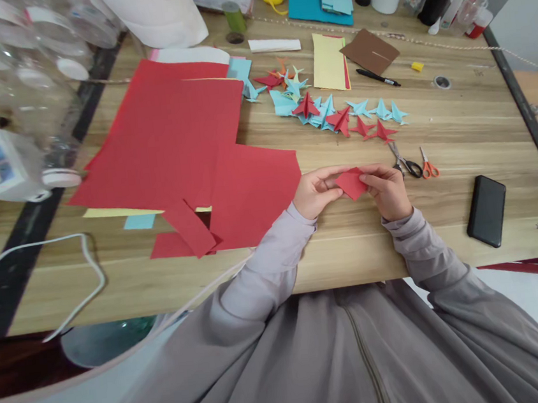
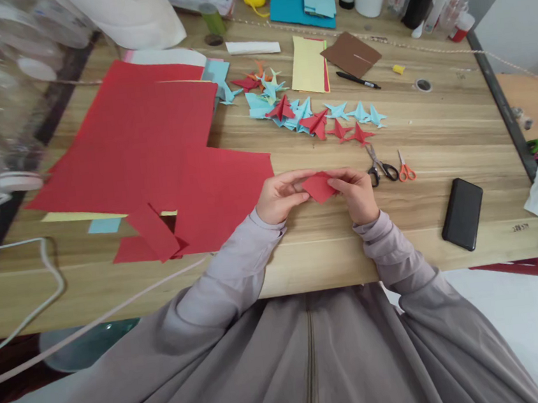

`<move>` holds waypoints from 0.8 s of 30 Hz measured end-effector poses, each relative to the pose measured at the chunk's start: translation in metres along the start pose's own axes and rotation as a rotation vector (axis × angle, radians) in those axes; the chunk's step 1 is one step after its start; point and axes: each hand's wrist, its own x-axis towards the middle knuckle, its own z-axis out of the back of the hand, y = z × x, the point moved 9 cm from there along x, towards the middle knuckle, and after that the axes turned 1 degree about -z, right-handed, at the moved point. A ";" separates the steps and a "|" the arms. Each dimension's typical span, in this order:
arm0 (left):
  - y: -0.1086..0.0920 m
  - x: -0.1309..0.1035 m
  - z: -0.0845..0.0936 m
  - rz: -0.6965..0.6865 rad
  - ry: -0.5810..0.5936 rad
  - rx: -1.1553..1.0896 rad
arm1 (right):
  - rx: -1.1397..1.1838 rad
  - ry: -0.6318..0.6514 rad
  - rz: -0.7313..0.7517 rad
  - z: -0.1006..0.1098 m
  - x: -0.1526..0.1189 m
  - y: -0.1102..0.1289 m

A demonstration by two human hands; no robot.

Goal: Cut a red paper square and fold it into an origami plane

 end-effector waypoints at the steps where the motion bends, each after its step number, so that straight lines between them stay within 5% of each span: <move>1: -0.001 -0.001 -0.003 -0.007 0.035 -0.001 | 0.001 0.001 -0.007 0.000 0.000 0.000; 24: 0.002 0.001 -0.004 -0.039 0.047 -0.087 | 0.153 0.013 -0.064 -0.005 -0.001 0.000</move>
